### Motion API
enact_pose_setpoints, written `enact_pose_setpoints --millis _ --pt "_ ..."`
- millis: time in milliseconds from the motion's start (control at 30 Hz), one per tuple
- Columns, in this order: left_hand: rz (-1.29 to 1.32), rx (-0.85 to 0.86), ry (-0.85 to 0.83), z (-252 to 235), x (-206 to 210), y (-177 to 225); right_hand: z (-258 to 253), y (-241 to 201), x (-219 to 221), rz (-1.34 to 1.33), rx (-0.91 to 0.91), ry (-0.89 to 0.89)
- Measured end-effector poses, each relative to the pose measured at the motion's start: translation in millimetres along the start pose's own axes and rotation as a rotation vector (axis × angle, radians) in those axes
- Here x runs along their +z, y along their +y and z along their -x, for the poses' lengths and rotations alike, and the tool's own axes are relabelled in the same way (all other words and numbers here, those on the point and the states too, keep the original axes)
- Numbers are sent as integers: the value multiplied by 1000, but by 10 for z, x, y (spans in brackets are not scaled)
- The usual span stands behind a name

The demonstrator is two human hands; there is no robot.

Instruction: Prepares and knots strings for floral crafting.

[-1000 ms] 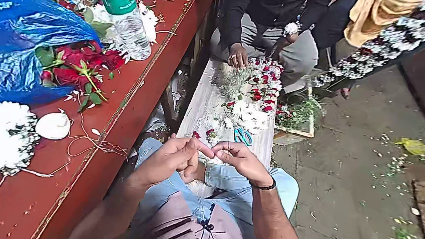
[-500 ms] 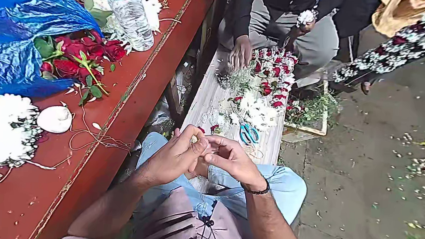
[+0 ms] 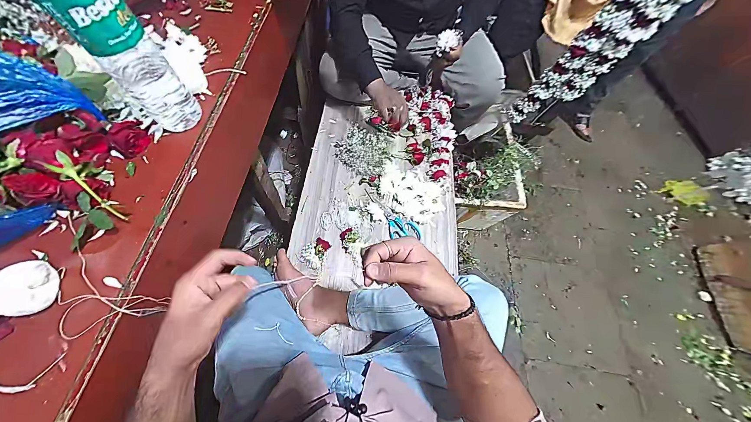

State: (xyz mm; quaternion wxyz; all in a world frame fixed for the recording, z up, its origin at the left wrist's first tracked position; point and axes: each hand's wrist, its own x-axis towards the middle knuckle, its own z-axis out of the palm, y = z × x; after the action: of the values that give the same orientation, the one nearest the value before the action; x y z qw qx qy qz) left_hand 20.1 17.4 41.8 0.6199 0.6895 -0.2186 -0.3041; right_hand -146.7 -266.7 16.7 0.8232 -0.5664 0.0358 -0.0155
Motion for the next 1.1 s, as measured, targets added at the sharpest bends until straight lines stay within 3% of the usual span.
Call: enact_pose_setpoints --millis 133,233,367,533,667,833,1100 --pt "89 -47 -320 48 207 31 -66 -196 76 105 -29 -42" --pt "188 9 -375 -24 268 150 -98 -151 42 90 -23 18" --pt "259 -87 -489 -77 331 216 -21 -88 0 30 -22 71" --pt "300 -130 -648 -182 471 289 -66 -97 86 43 -2 7" --pt "557 -41 -419 -176 508 394 -146 -9 39 -127 49 -76" --pt "735 16 -54 -218 191 391 -137 192 -197 -276 158 -72" --pt "774 71 78 -139 -86 394 -149 300 -341 -257 202 -78"
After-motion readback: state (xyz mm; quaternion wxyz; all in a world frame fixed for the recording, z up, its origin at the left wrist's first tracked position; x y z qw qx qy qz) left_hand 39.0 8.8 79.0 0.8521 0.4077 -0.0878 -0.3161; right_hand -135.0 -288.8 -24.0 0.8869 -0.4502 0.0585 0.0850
